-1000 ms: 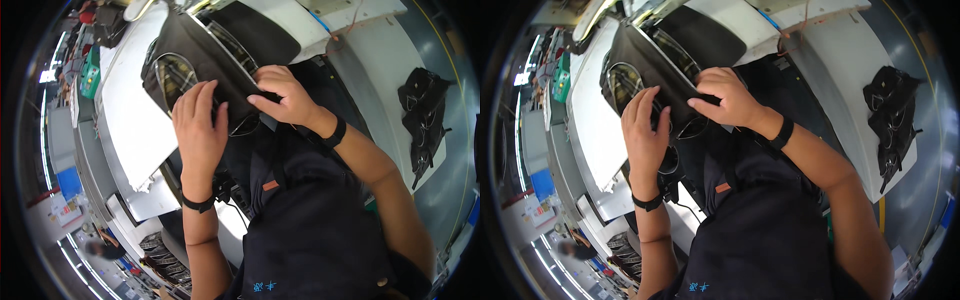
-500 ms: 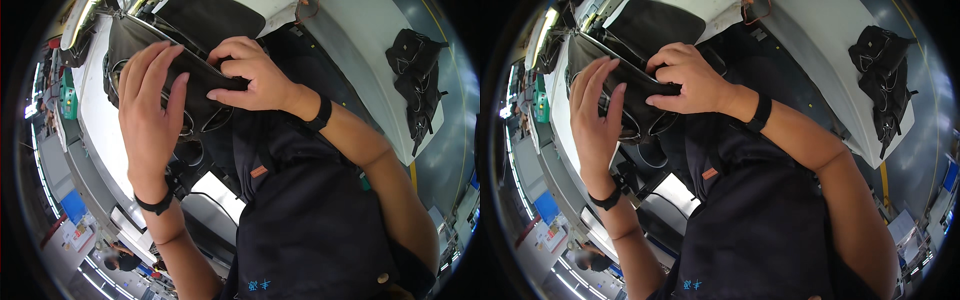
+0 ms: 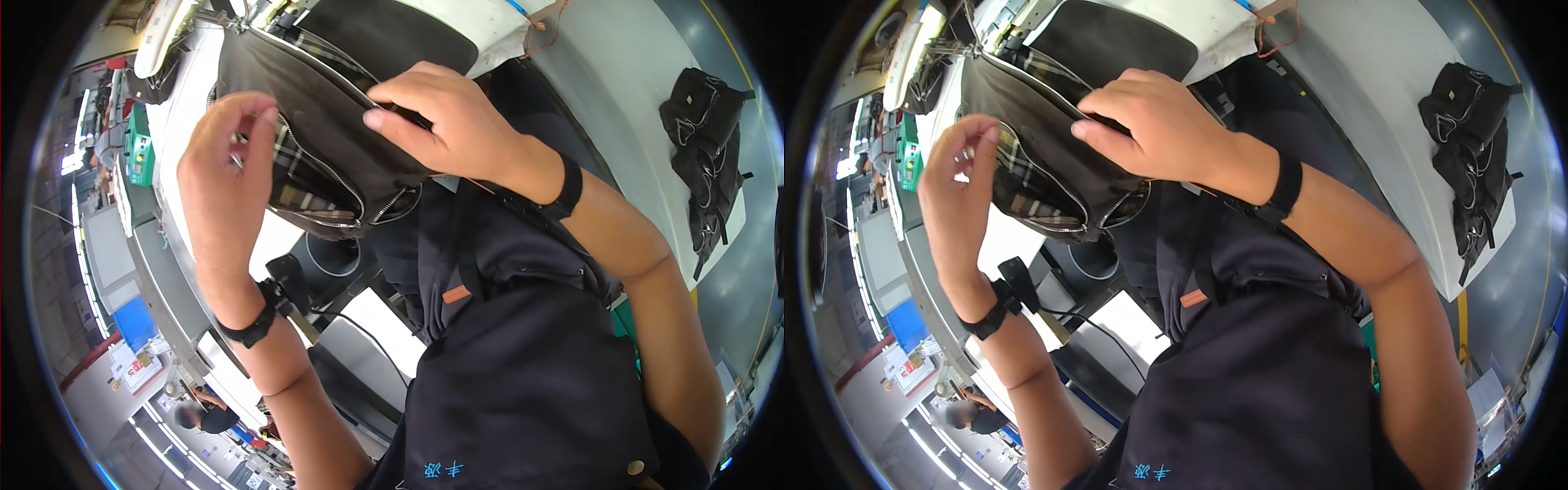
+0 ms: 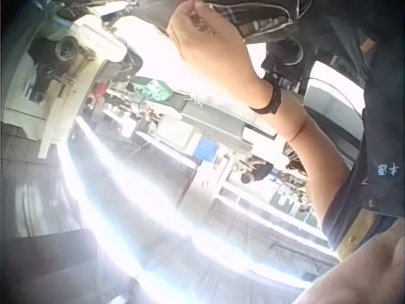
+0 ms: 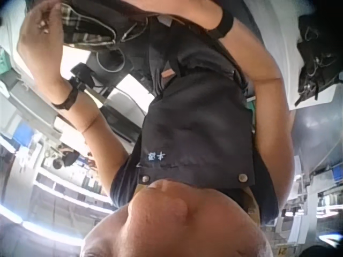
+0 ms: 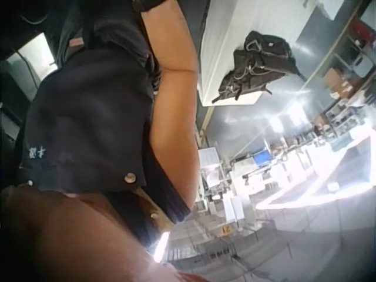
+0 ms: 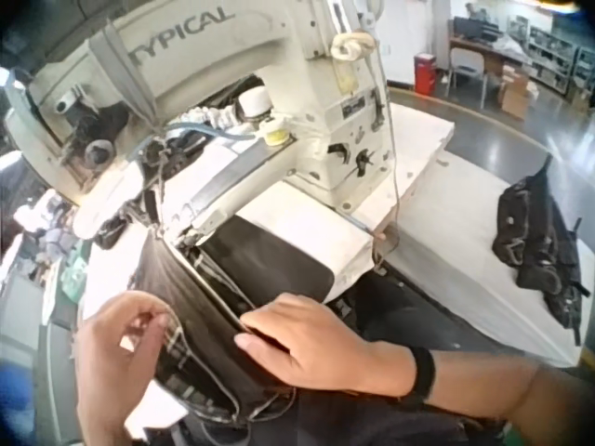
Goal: The recorder uses an industrial sewing machine to sew and assemble components of a fabric bag.
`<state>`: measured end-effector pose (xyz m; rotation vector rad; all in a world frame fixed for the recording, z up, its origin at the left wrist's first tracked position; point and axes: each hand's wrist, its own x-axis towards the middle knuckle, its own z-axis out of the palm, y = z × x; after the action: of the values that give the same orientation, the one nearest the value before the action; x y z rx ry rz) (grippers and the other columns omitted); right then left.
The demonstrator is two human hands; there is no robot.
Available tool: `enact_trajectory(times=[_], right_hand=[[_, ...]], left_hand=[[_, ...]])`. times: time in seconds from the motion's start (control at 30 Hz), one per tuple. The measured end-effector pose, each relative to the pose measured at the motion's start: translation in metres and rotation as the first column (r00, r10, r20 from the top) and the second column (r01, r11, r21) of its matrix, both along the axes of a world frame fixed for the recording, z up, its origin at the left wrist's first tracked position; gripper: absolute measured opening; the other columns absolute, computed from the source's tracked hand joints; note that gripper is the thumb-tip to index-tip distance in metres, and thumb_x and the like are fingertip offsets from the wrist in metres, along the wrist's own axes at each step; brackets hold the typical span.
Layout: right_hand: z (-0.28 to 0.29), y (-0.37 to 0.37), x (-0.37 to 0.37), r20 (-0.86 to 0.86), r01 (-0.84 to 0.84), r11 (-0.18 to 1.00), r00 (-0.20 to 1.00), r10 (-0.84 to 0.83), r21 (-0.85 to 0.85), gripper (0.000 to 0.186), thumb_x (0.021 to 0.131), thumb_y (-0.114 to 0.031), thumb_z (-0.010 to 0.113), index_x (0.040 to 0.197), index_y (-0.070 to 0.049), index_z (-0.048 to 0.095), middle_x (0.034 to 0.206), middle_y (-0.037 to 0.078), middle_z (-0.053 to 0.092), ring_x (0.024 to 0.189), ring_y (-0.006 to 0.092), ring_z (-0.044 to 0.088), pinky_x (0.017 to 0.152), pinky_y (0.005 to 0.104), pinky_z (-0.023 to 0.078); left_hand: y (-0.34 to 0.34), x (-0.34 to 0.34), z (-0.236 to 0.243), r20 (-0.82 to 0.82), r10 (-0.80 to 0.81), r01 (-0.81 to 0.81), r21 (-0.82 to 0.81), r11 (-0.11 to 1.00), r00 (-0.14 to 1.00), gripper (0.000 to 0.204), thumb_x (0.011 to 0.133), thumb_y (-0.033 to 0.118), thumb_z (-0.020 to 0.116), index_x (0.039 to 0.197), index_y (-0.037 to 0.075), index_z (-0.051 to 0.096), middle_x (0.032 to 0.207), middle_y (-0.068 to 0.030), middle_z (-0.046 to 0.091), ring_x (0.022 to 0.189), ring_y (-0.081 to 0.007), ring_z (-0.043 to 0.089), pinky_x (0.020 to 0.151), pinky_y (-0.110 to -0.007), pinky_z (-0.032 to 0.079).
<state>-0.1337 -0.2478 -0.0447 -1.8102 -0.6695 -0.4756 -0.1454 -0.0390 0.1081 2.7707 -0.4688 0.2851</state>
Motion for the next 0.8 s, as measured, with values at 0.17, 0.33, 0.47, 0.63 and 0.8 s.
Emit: enact_trajectory(times=[0.17, 0.33, 0.47, 0.63, 0.8], right_hand=[[0.016, 0.016, 0.024, -0.444, -0.156, 0.964, 0.863, 0.239, 0.216, 0.027, 0.096, -0.020, 0.066, 0.111, 0.002, 0.071, 0.089, 0.017, 0.074, 0.077, 0.0279, 0.073, 0.070, 0.0378, 0.054], [0.020, 0.013, 0.025, -0.482, -0.215, 0.952, 0.824, 0.296, 0.217, 0.030, 0.098, -0.015, 0.066, 0.121, 0.003, 0.068, 0.091, 0.011, 0.073, 0.080, 0.0151, 0.066, 0.071, 0.0304, 0.052], [0.026, 0.009, 0.028, -0.465, -0.269, 0.944, 0.822, 0.329, 0.192, 0.027, 0.101, -0.011, 0.065, 0.123, 0.005, 0.067, 0.092, 0.003, 0.070, 0.083, 0.0054, 0.059, 0.074, 0.0247, 0.050], [0.028, 0.004, 0.028, -0.529, -0.259, 0.936, 0.774, 0.349, 0.239, 0.027, 0.100, -0.008, 0.064, 0.124, 0.005, 0.069, 0.105, 0.008, 0.075, 0.099, 0.0104, 0.069, 0.086, 0.0264, 0.055], [0.024, 0.010, 0.029, -0.355, -0.222, 0.931, 0.879, 0.320, 0.290, 0.028, 0.095, -0.014, 0.065, 0.115, 0.004, 0.072, 0.091, 0.014, 0.076, 0.081, 0.0178, 0.072, 0.074, 0.0295, 0.054]], left_hand=[[-0.022, -0.032, -0.025, -0.250, 0.242, -0.324, -0.374, 0.869, 0.937, 0.012, 0.097, 0.006, 0.071, 0.108, 0.001, 0.069, 0.097, -0.0050, 0.070, 0.069, -0.0073, 0.062, 0.058, -0.022, 0.050], [-0.059, -0.039, -0.056, -0.296, 0.284, -0.409, -0.601, 0.687, 0.912, 0.037, 0.100, 0.018, 0.071, 0.129, 0.000, 0.057, 0.104, -0.0087, 0.069, 0.062, -0.0069, 0.060, 0.047, -0.019, 0.042], [-0.064, -0.029, -0.069, -0.226, 0.384, -0.443, -0.556, 0.703, 0.895, 0.034, 0.097, 0.019, 0.075, 0.118, -0.002, 0.058, 0.091, -0.0131, 0.071, 0.060, -0.0095, 0.061, 0.053, -0.025, 0.046], [-0.062, -0.026, -0.075, -0.177, 0.419, -0.449, -0.501, 0.740, 0.890, 0.033, 0.097, 0.020, 0.075, 0.117, -0.002, 0.059, 0.091, -0.0142, 0.073, 0.061, -0.0118, 0.063, 0.054, -0.026, 0.048], [-0.059, -0.024, -0.087, -0.147, 0.366, -0.382, -0.562, 0.733, 0.919, 0.027, 0.099, 0.018, 0.072, 0.114, -0.003, 0.063, 0.090, -0.0136, 0.074, 0.065, -0.0145, 0.067, 0.057, -0.027, 0.050]])
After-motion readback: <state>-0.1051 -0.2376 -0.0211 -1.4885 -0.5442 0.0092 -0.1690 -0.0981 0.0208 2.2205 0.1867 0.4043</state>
